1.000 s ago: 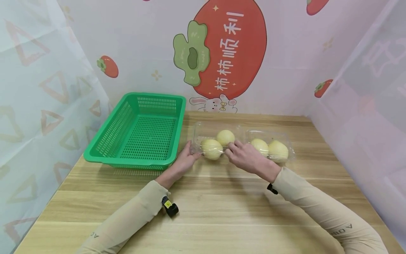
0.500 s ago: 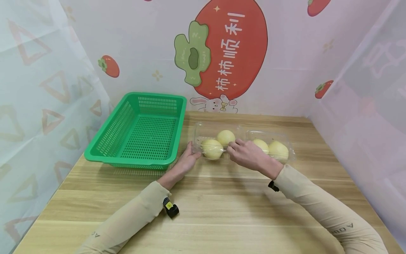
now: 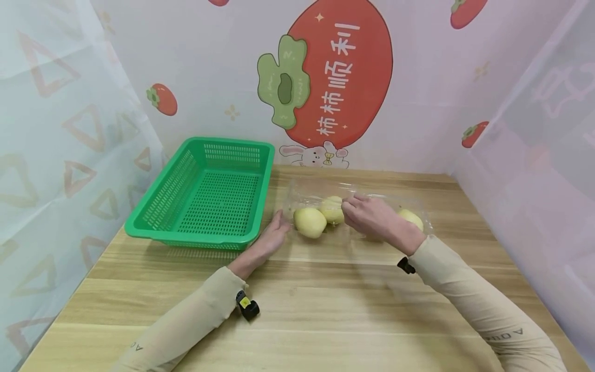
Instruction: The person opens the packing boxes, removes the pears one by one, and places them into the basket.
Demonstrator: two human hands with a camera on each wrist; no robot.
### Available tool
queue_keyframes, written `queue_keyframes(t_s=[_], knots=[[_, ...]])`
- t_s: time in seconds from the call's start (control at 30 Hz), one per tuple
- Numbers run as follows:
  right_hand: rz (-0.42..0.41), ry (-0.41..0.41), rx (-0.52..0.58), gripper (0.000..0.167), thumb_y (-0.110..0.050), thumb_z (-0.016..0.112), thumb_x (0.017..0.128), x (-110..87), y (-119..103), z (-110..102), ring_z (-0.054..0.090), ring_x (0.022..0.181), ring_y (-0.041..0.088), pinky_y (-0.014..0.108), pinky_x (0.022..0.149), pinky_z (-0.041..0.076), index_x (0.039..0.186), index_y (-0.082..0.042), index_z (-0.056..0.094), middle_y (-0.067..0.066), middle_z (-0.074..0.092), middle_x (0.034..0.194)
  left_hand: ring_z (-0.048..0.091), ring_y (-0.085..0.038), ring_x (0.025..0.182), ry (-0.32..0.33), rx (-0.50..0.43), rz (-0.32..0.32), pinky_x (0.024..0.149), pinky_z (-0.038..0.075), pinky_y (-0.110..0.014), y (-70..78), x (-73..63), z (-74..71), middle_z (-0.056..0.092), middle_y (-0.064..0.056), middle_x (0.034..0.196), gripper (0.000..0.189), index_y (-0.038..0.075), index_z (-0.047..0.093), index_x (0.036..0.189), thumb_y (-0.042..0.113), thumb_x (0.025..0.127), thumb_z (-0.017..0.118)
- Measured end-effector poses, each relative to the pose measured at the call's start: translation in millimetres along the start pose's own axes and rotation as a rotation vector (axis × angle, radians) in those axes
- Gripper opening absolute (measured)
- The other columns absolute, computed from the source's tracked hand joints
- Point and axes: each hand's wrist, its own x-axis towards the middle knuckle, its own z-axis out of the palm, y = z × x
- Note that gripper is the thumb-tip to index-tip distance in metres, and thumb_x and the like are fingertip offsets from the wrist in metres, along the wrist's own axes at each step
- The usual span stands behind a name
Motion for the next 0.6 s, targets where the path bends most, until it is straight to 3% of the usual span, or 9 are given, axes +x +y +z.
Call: queue_keyframes(t_s=[0.13,0.47,0.6], knots=[[0.013,0.001,0.033,0.017,-0.002,0.056,0.088,1.8,4,-4,0.041,0.057,0.015,0.025,0.045,0.040,0.073,-0.008,0.048,0.000,0.048,0.067,0.009,-0.032,0.153,-0.006,-0.011,-0.005,0.125,0.010,-0.047,-0.1,0.4,-0.6,0.010,-0.018,0.165,0.066,0.003,0.001,0.158,0.023,0.105,0.035],[0.031,0.016,0.037,0.018,-0.001,0.055,0.087,7.2,10,-8,0.038,0.058,0.014,0.022,0.043,0.033,0.072,-0.009,0.047,0.000,0.045,0.065,0.012,-0.036,0.152,0.007,-0.159,0.025,0.124,0.017,-0.048,1.4,5.7,-2.1,0.011,-0.024,0.163,0.070,0.000,0.005,0.157,0.007,0.098,0.043],[0.026,0.025,0.031,0.017,0.003,0.056,0.086,12.3,14,-11,0.040,0.058,0.015,0.024,0.043,0.036,0.074,-0.007,0.048,0.002,0.048,0.068,0.013,-0.037,0.152,0.006,-0.181,0.035,0.123,0.021,-0.049,2.2,6.5,-2.2,0.013,-0.025,0.163,0.070,0.000,0.006,0.157,0.007,0.097,0.043]])
